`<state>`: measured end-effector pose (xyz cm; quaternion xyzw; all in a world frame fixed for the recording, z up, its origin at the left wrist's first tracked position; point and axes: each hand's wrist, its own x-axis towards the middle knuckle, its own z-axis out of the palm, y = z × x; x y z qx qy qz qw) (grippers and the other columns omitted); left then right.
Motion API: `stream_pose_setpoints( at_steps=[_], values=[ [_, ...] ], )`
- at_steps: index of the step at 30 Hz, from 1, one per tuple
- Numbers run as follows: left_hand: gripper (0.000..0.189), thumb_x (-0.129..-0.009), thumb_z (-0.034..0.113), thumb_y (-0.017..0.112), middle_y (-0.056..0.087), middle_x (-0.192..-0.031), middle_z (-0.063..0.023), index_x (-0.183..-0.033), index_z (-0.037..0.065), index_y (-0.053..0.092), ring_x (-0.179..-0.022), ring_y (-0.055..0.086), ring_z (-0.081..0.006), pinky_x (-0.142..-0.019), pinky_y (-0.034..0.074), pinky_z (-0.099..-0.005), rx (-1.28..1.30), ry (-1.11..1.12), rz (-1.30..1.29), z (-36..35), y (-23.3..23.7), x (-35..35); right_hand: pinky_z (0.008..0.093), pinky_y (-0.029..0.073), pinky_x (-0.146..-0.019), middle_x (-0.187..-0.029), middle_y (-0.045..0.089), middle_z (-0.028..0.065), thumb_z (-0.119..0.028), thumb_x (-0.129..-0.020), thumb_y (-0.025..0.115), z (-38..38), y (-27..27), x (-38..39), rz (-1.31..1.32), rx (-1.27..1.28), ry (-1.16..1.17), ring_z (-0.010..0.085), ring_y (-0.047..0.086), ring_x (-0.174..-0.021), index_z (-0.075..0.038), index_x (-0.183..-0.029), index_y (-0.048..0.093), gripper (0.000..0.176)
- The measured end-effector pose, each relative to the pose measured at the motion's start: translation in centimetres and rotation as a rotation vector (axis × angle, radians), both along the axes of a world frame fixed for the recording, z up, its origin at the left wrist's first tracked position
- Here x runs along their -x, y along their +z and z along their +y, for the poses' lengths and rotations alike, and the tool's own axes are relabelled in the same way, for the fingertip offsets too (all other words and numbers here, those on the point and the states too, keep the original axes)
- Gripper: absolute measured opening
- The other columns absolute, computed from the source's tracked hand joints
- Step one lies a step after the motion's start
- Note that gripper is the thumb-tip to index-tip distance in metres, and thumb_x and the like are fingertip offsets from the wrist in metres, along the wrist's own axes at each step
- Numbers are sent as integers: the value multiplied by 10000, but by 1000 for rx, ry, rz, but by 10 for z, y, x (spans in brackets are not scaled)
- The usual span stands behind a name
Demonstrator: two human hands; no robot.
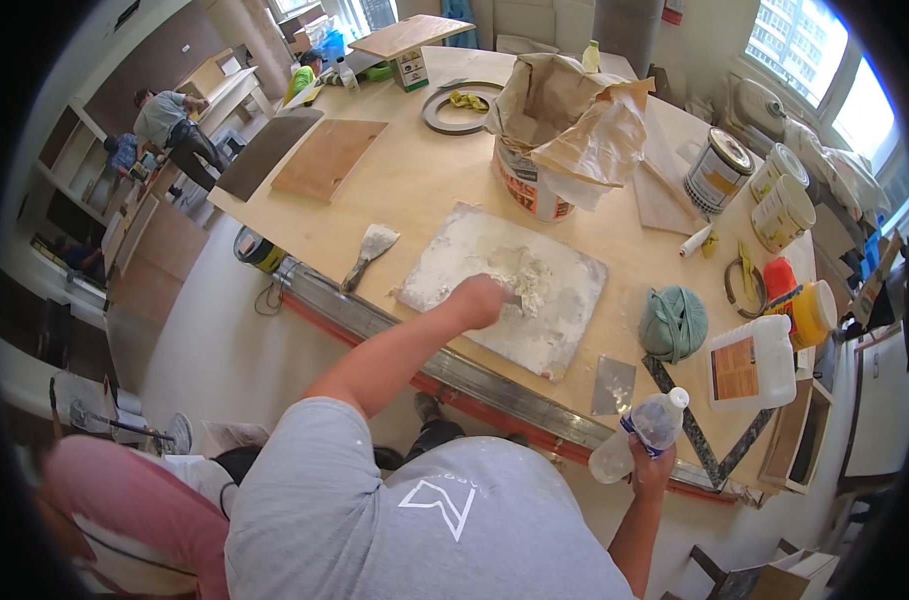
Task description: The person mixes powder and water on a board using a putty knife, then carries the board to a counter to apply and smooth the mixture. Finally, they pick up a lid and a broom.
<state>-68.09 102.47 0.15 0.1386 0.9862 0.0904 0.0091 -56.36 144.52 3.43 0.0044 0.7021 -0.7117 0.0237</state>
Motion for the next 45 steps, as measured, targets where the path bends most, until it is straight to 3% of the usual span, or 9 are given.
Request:
stream_pose_setpoints(
  at_steps=[7, 11, 18, 21, 25, 29, 33, 38, 45],
  values=[
    [207, -782, 74, 520, 683, -863, -133, -893, 94, 694, -884, 626, -328, -802, 506, -415, 42, 57, 219, -13, 17, 33, 339, 453, -959, -1156, 634, 101, -59, -781, 750, -9, 1, 8, -3, 27, 6, 199, 607, -1060, 25, -1272, 514, 551],
    [279, -776, 79, 522, 680, -882, -106, -960, 143, 723, -903, 614, -302, -826, 495, -409, 183, -29, 107, -19, -20, 16, 335, 455, -955, -1156, 636, 99, -57, -779, 751, -7, -4, 7, -16, 3, 12, 199, 609, -1058, 23, -1267, 518, 547],
    [235, -795, 103, 523, 699, -955, -112, -902, 121, 731, -983, 620, -291, -876, 492, -404, 110, 22, 102, -34, 7, 29, 336, 455, -957, -1157, 638, 101, -62, -774, 758, 0, -8, -1, -50, -38, 18, 200, 611, -1060, 21, -1261, 523, 547],
    [281, -775, 77, 516, 694, -900, -102, -926, 143, 744, -926, 619, -304, -834, 502, -415, 194, -71, -13, -29, -9, 20, 339, 457, -956, -1154, 639, 102, -68, -773, 762, 0, -4, 0, -13, -83, 15, 202, 613, -1058, 19, -1256, 528, 544],
    [288, -765, 83, 515, 700, -941, -112, -933, 137, 743, -958, 622, -307, -870, 505, -400, 197, -19, -9, -39, 33, 40, 343, 461, -951, -1146, 643, 101, -76, -776, 764, -3, -3, 1, 5, -5, -2, 203, 616, -1057, 17, -1247, 538, 530],
    [296, -755, 88, 520, 701, -905, -116, -947, 133, 741, -921, 631, -320, -839, 510, -417, 190, -52, 42, -37, -18, 37, 341, 465, -948, -1137, 647, 99, -80, -781, 762, -3, -3, -3, -5, -60, 7, 199, 618, -1056, 20, -1245, 539, 525],
    [322, -765, 82, 504, 706, -954, -122, -977, 141, 739, -936, 631, -314, -870, 502, -402, 252, -29, -113, -41, 18, 49, 338, 468, -944, -1135, 650, 102, -69, -777, 760, -7, -4, -4, -6, -1, -10, 198, 622, -1053, 22, -1249, 536, 530],
    [273, -751, 90, 523, 707, -886, -114, -918, 133, 735, -872, 640, -332, -827, 511, -423, 154, -54, -43, -39, -19, 45, 339, 469, -946, -1138, 651, 106, -63, -772, 761, -11, -1, -3, 4, -45, 7, 200, 623, -1056, 23, -1251, 534, 537],
    [184, -749, 76, 532, 675, -803, -159, -811, 72, 705, -822, 638, -351, -791, 515, -441, 122, -87, 38, -48, -9, 27, 337, 469, -945, -1145, 649, 97, -43, -769, 763, -26, 1, -4, -16, -62, 6, 196, 620, -1054, 8, -1254, 536, 537]
  ],
)
